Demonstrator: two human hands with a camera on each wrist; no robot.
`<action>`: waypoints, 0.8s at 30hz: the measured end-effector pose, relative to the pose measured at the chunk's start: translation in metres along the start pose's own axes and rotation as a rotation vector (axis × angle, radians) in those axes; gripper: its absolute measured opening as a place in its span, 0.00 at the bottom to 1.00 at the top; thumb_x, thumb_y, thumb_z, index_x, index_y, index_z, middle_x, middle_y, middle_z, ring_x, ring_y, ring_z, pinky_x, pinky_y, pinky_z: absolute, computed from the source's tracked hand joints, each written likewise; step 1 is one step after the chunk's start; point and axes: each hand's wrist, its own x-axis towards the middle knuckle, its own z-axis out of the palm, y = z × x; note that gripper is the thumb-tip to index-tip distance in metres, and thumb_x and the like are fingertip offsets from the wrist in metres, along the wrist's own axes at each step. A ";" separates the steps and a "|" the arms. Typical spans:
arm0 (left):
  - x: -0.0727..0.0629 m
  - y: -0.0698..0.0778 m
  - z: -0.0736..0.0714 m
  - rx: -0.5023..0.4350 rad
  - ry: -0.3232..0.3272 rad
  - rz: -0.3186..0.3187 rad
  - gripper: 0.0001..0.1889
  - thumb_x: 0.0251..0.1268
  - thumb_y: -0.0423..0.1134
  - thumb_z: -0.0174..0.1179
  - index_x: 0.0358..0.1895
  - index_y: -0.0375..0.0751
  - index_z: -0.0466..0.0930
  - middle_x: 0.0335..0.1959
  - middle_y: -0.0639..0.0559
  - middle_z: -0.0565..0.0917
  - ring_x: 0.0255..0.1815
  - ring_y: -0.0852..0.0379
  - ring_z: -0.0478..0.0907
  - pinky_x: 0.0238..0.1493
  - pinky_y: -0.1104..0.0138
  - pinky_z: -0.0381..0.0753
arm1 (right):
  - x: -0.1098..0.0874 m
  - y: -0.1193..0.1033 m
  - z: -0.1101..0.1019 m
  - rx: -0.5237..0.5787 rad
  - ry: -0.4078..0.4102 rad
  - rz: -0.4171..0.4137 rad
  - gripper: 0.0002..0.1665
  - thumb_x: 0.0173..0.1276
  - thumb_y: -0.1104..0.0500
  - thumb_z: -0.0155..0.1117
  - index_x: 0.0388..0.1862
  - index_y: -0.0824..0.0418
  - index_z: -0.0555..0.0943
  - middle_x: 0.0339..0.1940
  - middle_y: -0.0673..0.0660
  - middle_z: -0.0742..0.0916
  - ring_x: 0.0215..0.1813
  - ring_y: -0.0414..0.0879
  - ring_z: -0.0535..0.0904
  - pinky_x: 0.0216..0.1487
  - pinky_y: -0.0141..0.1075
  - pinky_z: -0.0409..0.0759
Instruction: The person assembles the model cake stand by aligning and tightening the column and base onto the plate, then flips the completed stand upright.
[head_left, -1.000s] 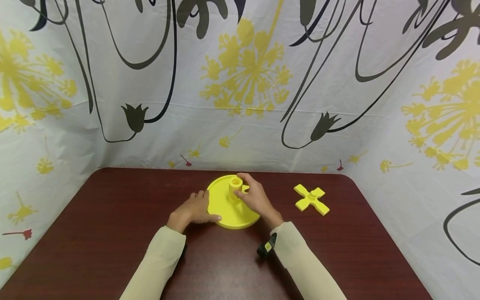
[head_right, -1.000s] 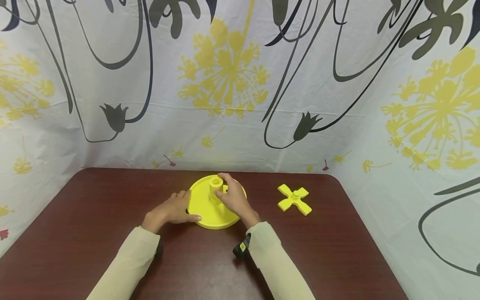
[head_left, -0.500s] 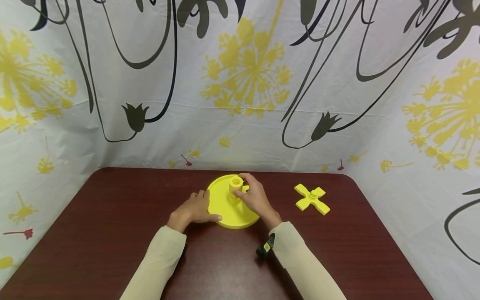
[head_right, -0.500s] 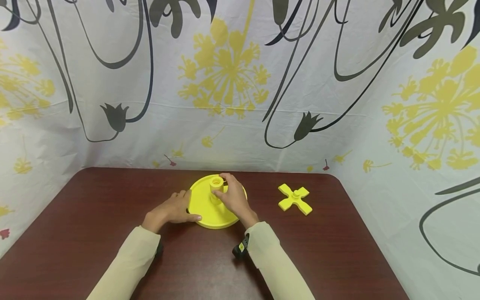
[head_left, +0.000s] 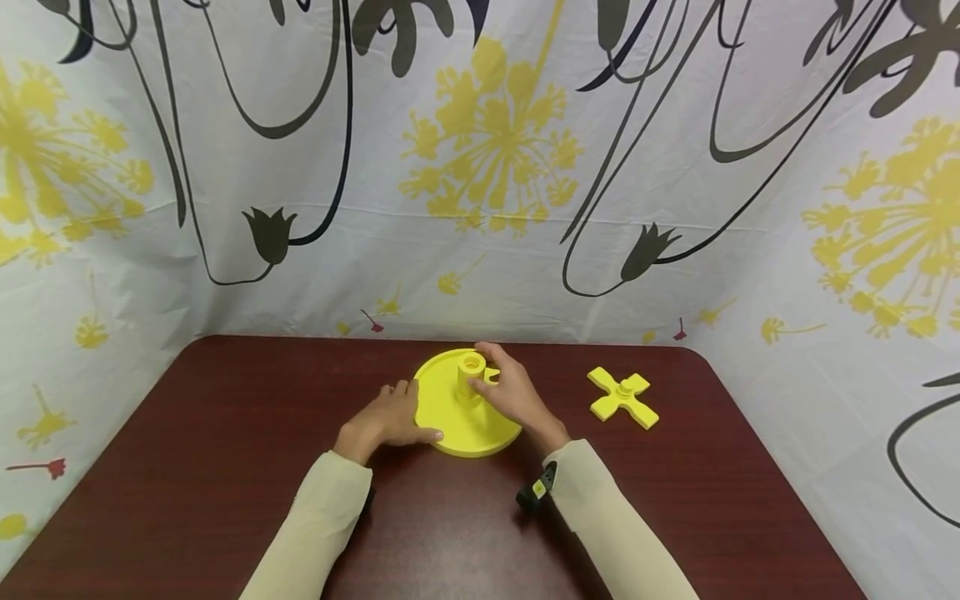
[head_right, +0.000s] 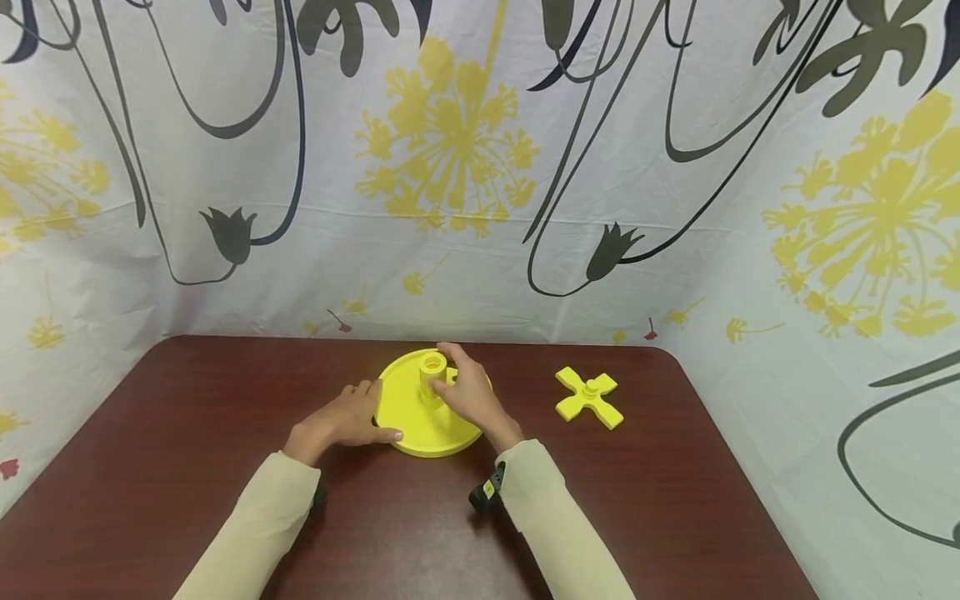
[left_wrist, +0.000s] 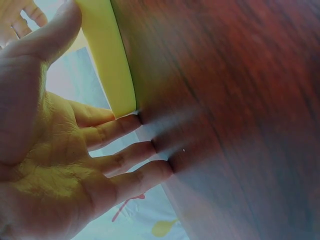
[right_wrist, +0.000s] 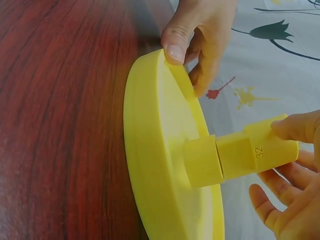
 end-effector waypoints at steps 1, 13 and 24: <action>0.000 0.000 0.000 0.001 0.000 -0.001 0.57 0.58 0.62 0.67 0.77 0.28 0.48 0.71 0.32 0.61 0.72 0.33 0.58 0.66 0.45 0.67 | 0.000 0.000 0.000 -0.002 0.002 -0.001 0.33 0.66 0.64 0.69 0.69 0.60 0.71 0.63 0.61 0.80 0.64 0.55 0.76 0.59 0.53 0.78; -0.001 0.001 -0.001 0.001 -0.001 -0.004 0.57 0.58 0.62 0.67 0.77 0.28 0.48 0.70 0.32 0.62 0.71 0.34 0.60 0.65 0.46 0.69 | 0.000 -0.003 0.003 -0.066 0.039 0.025 0.32 0.64 0.61 0.72 0.67 0.64 0.73 0.61 0.61 0.81 0.59 0.54 0.79 0.52 0.47 0.82; 0.000 0.001 0.000 0.006 -0.006 -0.003 0.57 0.58 0.63 0.66 0.77 0.28 0.48 0.71 0.31 0.61 0.72 0.34 0.59 0.66 0.45 0.68 | -0.001 -0.003 0.002 -0.087 0.062 0.033 0.36 0.62 0.56 0.74 0.66 0.65 0.73 0.62 0.62 0.80 0.60 0.57 0.78 0.57 0.50 0.78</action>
